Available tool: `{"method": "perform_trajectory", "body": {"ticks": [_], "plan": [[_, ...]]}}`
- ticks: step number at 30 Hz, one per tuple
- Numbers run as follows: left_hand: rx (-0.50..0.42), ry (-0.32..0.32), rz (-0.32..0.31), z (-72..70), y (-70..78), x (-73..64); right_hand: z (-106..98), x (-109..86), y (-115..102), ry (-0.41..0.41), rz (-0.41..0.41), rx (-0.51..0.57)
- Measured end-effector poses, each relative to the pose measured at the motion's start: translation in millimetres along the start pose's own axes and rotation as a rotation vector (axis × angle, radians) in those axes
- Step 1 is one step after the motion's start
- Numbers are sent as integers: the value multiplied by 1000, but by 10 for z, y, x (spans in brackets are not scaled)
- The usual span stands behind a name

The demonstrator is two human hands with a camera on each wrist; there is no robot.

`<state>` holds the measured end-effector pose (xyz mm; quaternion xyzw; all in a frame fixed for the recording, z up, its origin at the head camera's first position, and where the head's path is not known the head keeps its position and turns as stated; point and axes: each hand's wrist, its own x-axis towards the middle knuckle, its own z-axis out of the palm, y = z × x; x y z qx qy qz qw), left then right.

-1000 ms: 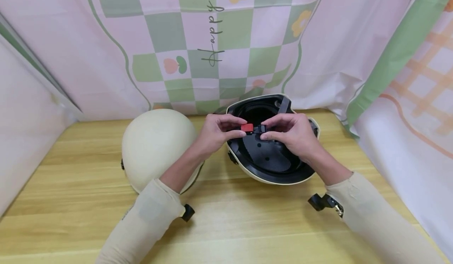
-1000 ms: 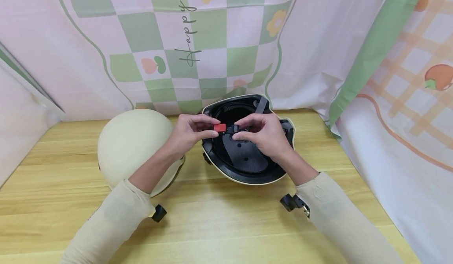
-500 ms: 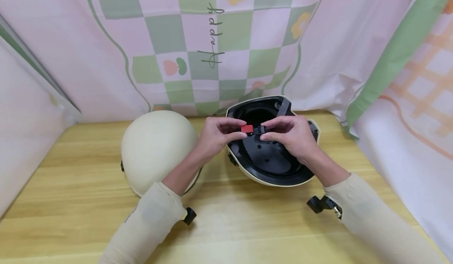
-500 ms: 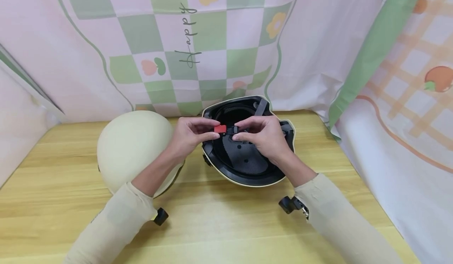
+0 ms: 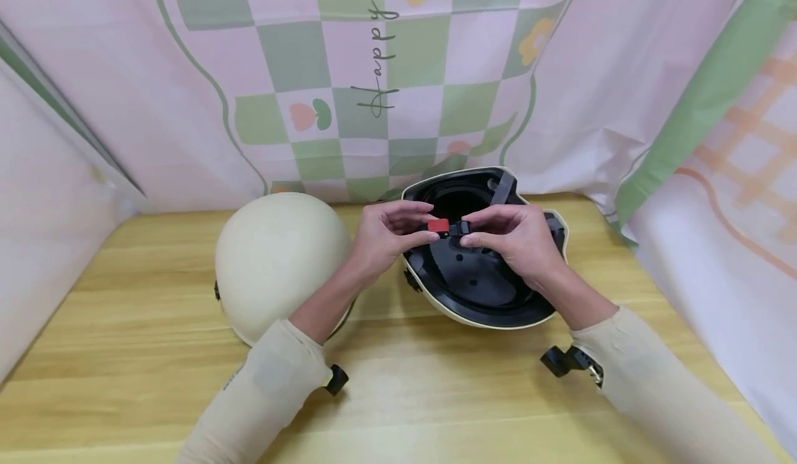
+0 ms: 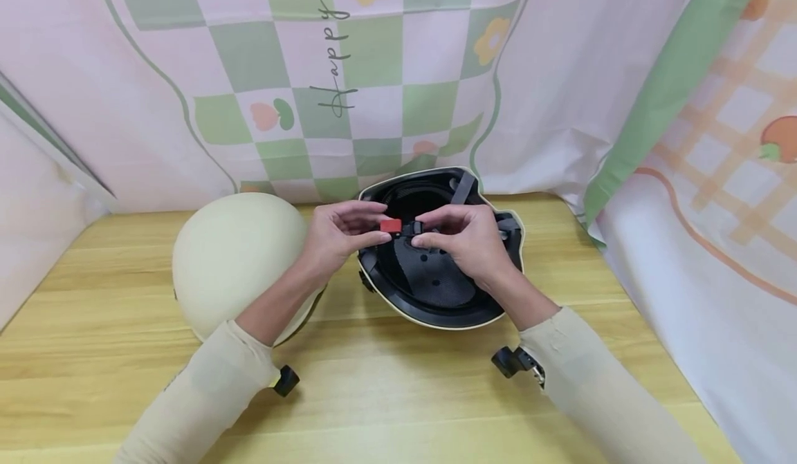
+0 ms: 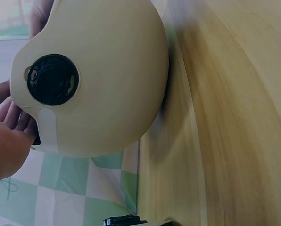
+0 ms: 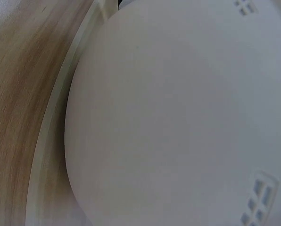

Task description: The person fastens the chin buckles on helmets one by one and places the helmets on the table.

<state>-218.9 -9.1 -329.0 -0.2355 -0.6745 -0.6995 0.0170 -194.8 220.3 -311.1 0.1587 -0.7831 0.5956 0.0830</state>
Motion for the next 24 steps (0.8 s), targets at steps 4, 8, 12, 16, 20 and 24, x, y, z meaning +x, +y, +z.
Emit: {"method": "perform_trajectory", "body": {"ticks": [4,8,12,16,20,24], "plan": [[2,-9,-4,9,-2,0,-12,-5,9,0,2,4],[-6,-20,-1,16,-12,5,-19,-14,0,0,11,-7],[-12,-11,-9,25,-20,8,-14,-13,-7,-7,10,-2],[-10,-3,-28,42,-24,18,17,4,-9,-14,5,18],[-16,3,-30,45,-32,21,44,28,1,-19,3,18],[-12,-15,-7,27,-50,23,52,41,25,-32,1,-7]]}}
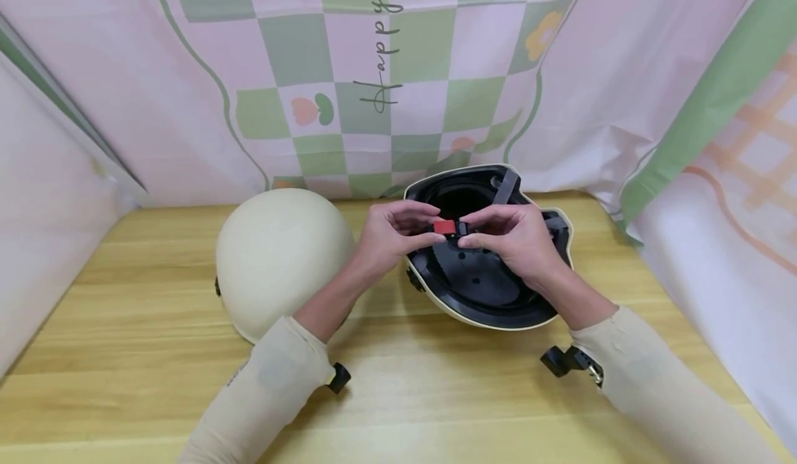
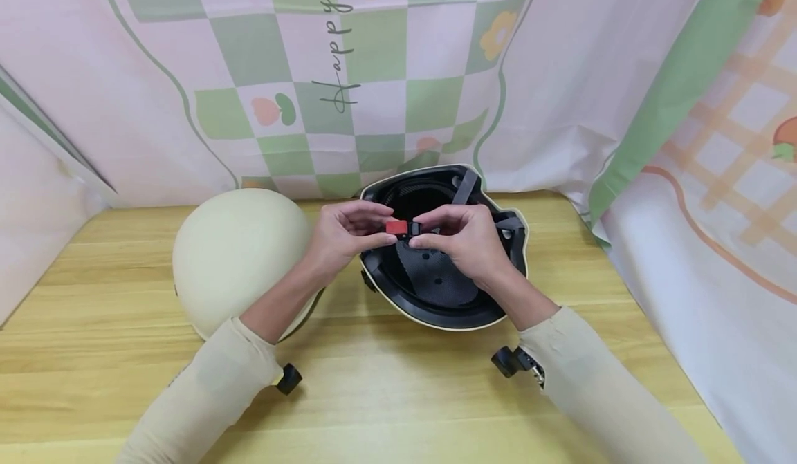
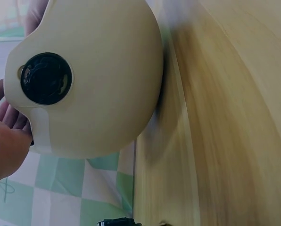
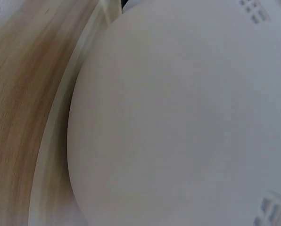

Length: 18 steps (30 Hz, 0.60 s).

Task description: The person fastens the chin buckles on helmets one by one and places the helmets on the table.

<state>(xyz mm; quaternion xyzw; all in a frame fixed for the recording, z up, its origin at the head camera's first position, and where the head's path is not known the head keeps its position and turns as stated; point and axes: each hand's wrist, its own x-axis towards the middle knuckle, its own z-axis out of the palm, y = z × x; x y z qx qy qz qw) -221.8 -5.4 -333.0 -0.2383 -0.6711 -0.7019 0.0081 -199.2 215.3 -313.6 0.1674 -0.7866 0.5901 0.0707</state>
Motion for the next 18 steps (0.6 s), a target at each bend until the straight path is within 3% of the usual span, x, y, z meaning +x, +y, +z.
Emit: {"method": "perform_trajectory", "body": {"ticks": [7,12,18], "plan": [[29,-37,43,-27,5,-1,0,5,2,-14,-5,-64],[150,-62,80,-55,15,-23,-24,-4,-15,1,31,-95],[266,-48,168,-102,24,-86,-70,-36,-44,17,18,-271]]}}
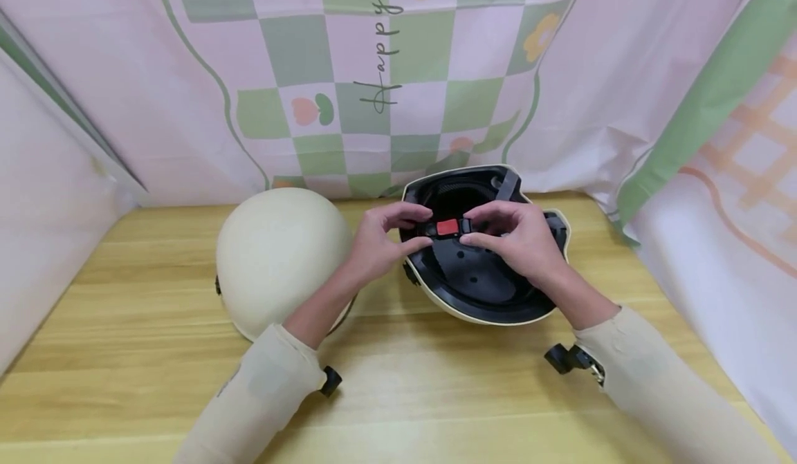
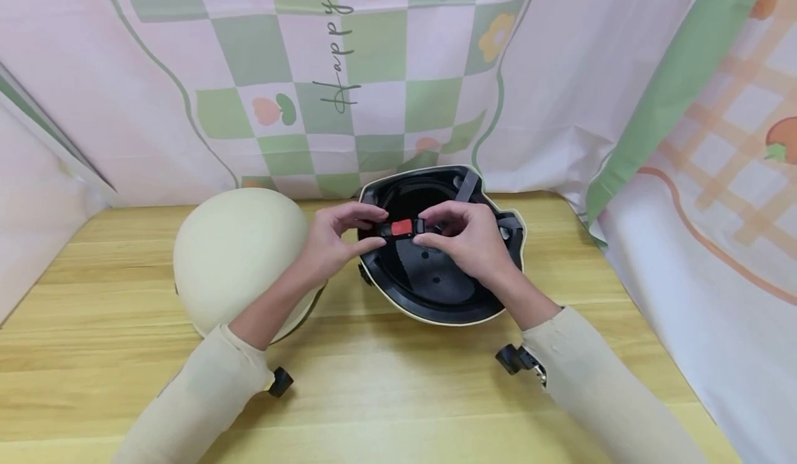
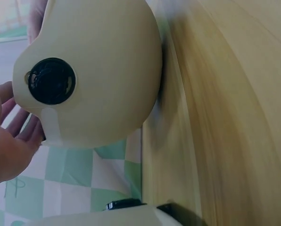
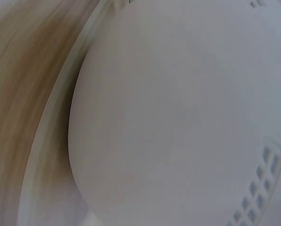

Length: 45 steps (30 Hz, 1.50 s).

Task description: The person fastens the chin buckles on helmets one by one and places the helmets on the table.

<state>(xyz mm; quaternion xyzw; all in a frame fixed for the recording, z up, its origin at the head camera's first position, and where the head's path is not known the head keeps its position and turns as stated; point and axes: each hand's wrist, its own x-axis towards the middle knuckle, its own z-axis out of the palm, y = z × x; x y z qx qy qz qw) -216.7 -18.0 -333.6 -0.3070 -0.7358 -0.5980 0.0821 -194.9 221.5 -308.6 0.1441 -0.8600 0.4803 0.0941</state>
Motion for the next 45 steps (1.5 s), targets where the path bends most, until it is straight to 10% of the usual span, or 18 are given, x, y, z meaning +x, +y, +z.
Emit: {"method": "perform_trajectory", "body": {"ticks": [11,21,35,45], "plan": [[212,-18,74,-120,16,-136,-50,-33,55,-28,-105,-111],[273,-47,-51,-207,23,-153,-126,-47,38,-61,-107,-146],[234,-143,-112,-281,-9,-108,-608,-39,184,171,-173,-269],[192,-180,-170,-279,-50,-110,-871,-58,548,-75,-22,-188]]}}
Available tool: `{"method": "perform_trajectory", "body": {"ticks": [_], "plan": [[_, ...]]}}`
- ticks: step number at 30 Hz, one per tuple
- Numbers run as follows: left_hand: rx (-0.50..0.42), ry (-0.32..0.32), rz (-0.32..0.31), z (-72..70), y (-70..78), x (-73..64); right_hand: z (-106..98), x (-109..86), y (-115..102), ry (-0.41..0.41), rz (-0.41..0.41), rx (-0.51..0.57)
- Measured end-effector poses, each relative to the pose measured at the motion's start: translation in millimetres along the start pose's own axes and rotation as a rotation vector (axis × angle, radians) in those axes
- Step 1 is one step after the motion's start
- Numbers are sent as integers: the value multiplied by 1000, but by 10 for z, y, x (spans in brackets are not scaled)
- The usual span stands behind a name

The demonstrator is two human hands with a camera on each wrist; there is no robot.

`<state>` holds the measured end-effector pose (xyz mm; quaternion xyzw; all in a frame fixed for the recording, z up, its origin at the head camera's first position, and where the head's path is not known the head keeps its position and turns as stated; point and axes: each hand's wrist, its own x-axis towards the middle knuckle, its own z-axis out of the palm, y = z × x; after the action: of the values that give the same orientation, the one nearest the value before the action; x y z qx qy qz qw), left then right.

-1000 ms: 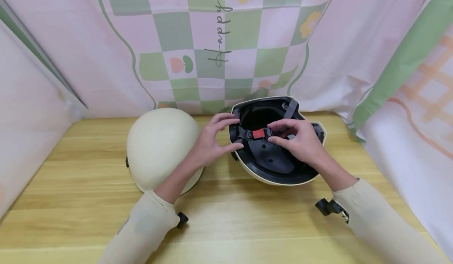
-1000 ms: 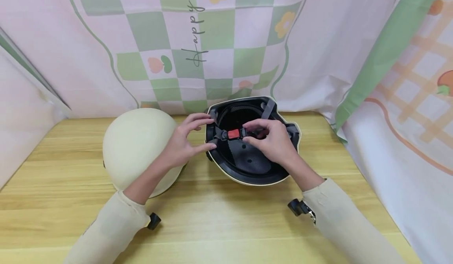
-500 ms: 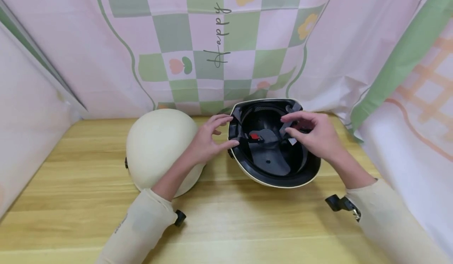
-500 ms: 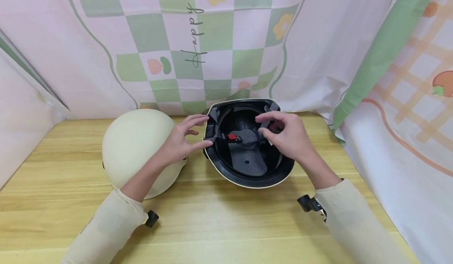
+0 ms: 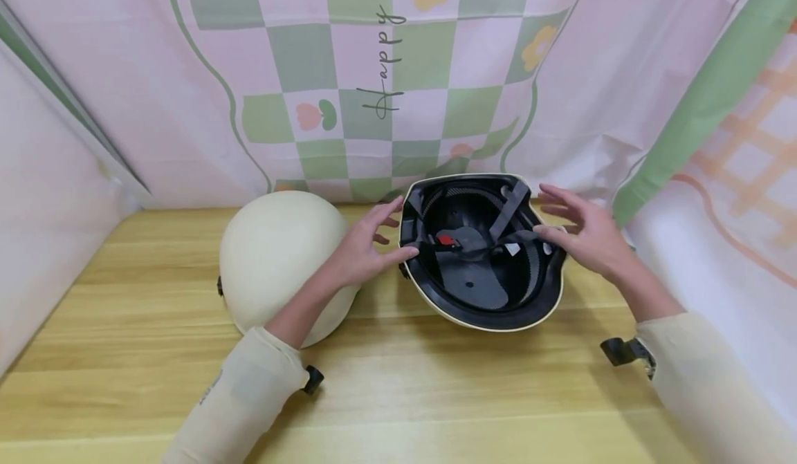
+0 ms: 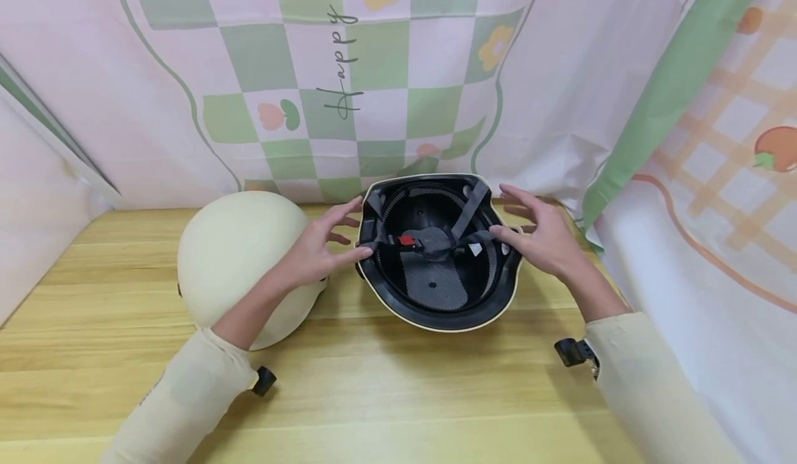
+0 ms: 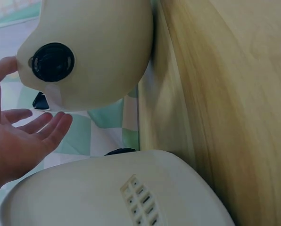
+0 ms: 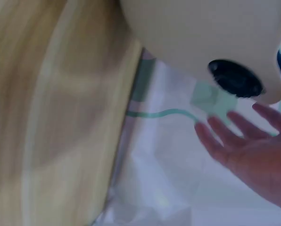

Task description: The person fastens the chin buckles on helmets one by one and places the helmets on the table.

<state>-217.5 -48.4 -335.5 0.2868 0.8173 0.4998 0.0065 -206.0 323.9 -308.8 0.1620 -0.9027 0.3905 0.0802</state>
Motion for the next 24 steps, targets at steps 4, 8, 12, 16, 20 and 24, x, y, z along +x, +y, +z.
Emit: {"method": "perform_trajectory", "body": {"ticks": [4,8,12,16,20,24], "plan": [[13,-13,0,1,-10,10,14,-5,88,-41,-71,23],[35,-22,-12,6,-16,23,5,5,141,-66,-114,11],[53,-35,-29,9,-17,40,-33,31,182,-128,-123,88],[76,-44,-34,9,-18,50,-98,45,248,-227,-192,218],[79,-66,-38,1,-8,51,-172,49,341,-368,-261,415],[51,-98,-47,-32,-1,33,-201,68,408,-487,-295,567]]}}
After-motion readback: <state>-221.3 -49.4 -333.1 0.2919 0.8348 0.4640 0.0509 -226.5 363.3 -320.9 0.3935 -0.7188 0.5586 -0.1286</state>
